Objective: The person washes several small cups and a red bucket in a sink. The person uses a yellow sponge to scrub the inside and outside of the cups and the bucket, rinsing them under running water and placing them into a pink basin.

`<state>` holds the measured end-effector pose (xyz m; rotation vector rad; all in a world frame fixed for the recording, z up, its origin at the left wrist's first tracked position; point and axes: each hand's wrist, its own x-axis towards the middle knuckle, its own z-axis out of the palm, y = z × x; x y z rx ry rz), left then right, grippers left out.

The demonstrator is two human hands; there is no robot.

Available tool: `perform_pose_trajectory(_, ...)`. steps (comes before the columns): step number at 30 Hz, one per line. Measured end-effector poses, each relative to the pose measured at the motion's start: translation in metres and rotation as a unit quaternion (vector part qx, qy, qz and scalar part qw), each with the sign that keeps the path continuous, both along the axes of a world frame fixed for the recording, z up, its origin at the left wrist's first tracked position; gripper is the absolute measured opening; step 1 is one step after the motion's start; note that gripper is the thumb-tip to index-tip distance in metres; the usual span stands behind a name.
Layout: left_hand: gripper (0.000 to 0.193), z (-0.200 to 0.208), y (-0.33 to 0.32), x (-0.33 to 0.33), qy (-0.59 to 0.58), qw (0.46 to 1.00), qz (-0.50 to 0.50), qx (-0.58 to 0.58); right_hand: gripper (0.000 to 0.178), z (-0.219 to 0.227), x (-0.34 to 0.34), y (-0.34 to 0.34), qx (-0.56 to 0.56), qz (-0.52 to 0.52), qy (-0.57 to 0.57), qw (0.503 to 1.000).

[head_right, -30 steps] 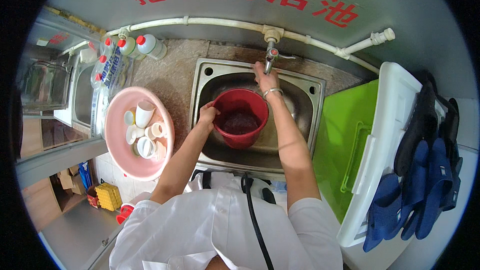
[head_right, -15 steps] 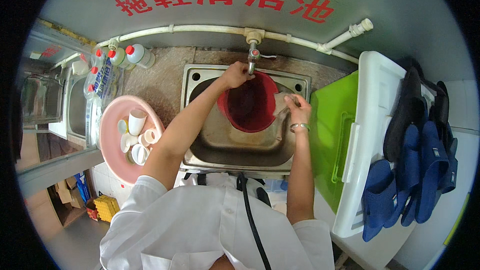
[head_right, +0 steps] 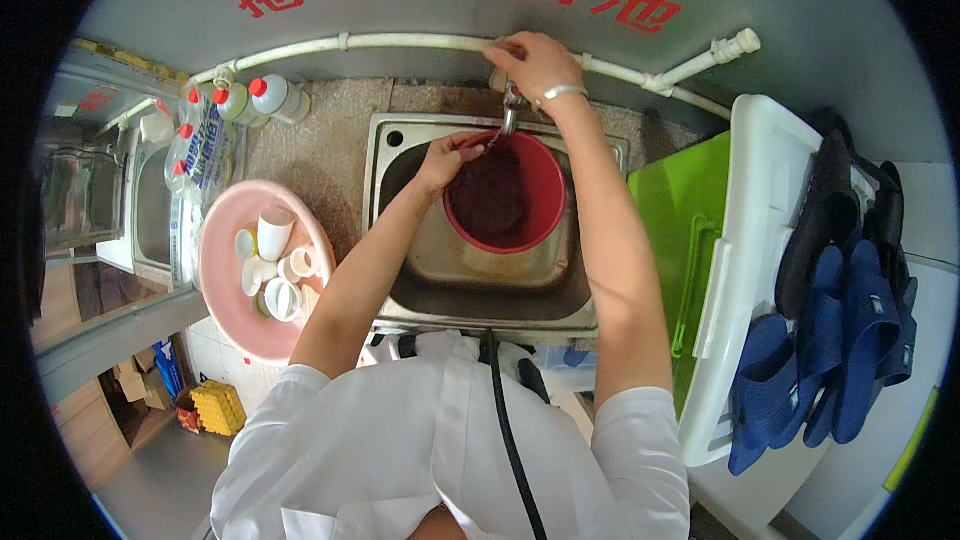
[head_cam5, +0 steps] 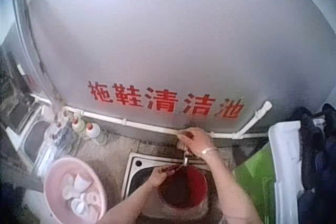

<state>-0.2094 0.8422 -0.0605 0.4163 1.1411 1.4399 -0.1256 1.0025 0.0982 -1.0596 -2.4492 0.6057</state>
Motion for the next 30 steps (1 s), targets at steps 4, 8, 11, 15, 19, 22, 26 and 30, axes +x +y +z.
perform_pose_trajectory(4,0.027,0.006,-0.023,-0.004,-0.081,0.993,0.071,-0.055,0.031,-0.001,-0.02,0.004,-0.083,0.049,-0.115,0.989)
perform_pose_trajectory(8,0.027,0.014,-0.037,0.001,-0.15,0.981,0.119,-0.034,0.028,-0.012,0.003,0.013,-0.048,0.039,0.006,0.998)
perform_pose_trajectory(11,0.028,0.011,-0.049,0.006,-0.179,0.962,0.203,-0.03,0.022,-0.007,0.027,-0.009,-0.101,-0.025,0.206,0.973)
perform_pose_trajectory(15,0.028,0.004,-0.058,0.02,-0.12,0.942,0.311,-0.037,0.014,-0.047,0.091,-0.063,-0.128,-0.116,0.221,0.96)
perform_pose_trajectory(19,0.03,0.009,-0.06,0.034,-0.068,0.917,0.385,-0.075,0.035,-0.046,0.108,-0.151,0.017,0.075,-0.016,0.997)
perform_pose_trajectory(22,0.037,0.003,-0.065,0.045,-0.011,0.914,0.394,-0.094,0.038,-0.066,0.098,-0.184,0.076,0.148,-0.087,0.982)
perform_pose_trajectory(26,0.044,0.017,-0.088,0.043,-0.03,0.946,0.309,-0.095,0.019,-0.075,0.101,-0.156,0.094,0.205,-0.07,0.972)
perform_pose_trajectory(30,0.053,0.046,-0.103,0.0,-0.066,0.975,0.109,-0.183,0.02,-0.07,0.126,-0.121,0.084,0.292,-0.053,0.951)
